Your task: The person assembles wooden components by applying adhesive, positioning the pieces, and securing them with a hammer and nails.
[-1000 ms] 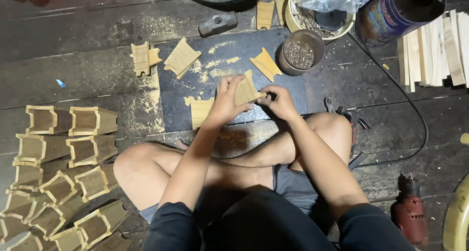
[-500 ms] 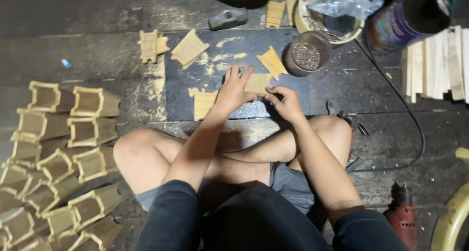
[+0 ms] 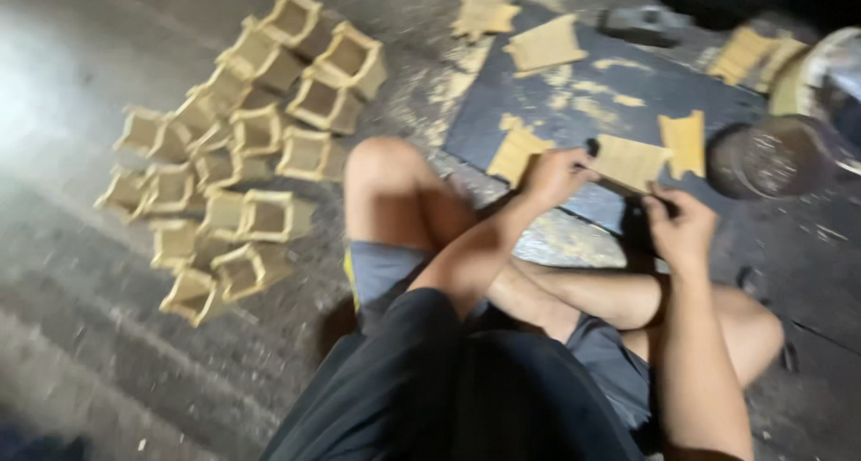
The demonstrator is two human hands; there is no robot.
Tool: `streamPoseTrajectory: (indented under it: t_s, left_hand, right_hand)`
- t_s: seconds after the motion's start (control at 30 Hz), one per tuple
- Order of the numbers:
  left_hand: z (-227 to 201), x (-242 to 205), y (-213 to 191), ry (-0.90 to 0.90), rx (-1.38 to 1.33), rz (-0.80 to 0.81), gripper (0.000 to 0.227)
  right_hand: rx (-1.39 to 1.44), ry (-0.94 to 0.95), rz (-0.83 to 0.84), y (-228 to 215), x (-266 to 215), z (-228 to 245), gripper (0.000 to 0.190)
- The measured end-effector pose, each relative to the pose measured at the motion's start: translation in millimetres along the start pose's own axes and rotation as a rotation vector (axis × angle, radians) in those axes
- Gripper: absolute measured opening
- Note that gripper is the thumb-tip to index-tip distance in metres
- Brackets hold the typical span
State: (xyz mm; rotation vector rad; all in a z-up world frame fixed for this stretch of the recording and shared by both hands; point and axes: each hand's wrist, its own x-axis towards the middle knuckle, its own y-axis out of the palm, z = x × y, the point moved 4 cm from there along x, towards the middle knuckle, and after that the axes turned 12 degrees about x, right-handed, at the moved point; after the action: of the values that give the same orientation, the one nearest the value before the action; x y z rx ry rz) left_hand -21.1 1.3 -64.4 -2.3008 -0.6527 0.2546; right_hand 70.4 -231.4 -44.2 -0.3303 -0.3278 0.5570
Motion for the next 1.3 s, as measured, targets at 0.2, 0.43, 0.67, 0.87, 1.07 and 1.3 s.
streamPoseTrajectory:
  t_s: [0.2,0.43,0.67,0.87,1.07,1.3]
  left_hand:
    - [7.3,0.0,9.4,-0.051,-0.060,0.122,0.024]
    - [36.5,7.9,36.2,0.030,-0.225,0.075,0.017]
    - [-6.3,4.8,-0.7,0.063,-0.193,0.102,0.031]
    - [-42.0,-1.9,11.2,0.630,0.227,-0.070,0.038]
    - [-38.1,12.9,18.7,0.684,0.047,-0.059,0.013]
    - [-43.6,12.9,14.2,0.635,-0.076,-0.051,0.015]
  right_hand:
    - [-0.042,-0.107,-0.017,2.0,-4.1,15.4,0.013]
    - [-0.095,-0.105,-0.139,6.9,7.9,-24.8,0.016]
    - [0.024,-0.120,-0.165,-1.5,11.9,10.6,0.020]
    - [-0.024,-0.104,-0.147,1.1,12.2,13.7,0.021]
    - [0.013,-0.025,-0.163,-3.7,15.0,7.3,0.019]
    - [0.039,0.086,-0.163,-7.9,13.9,10.1,0.021]
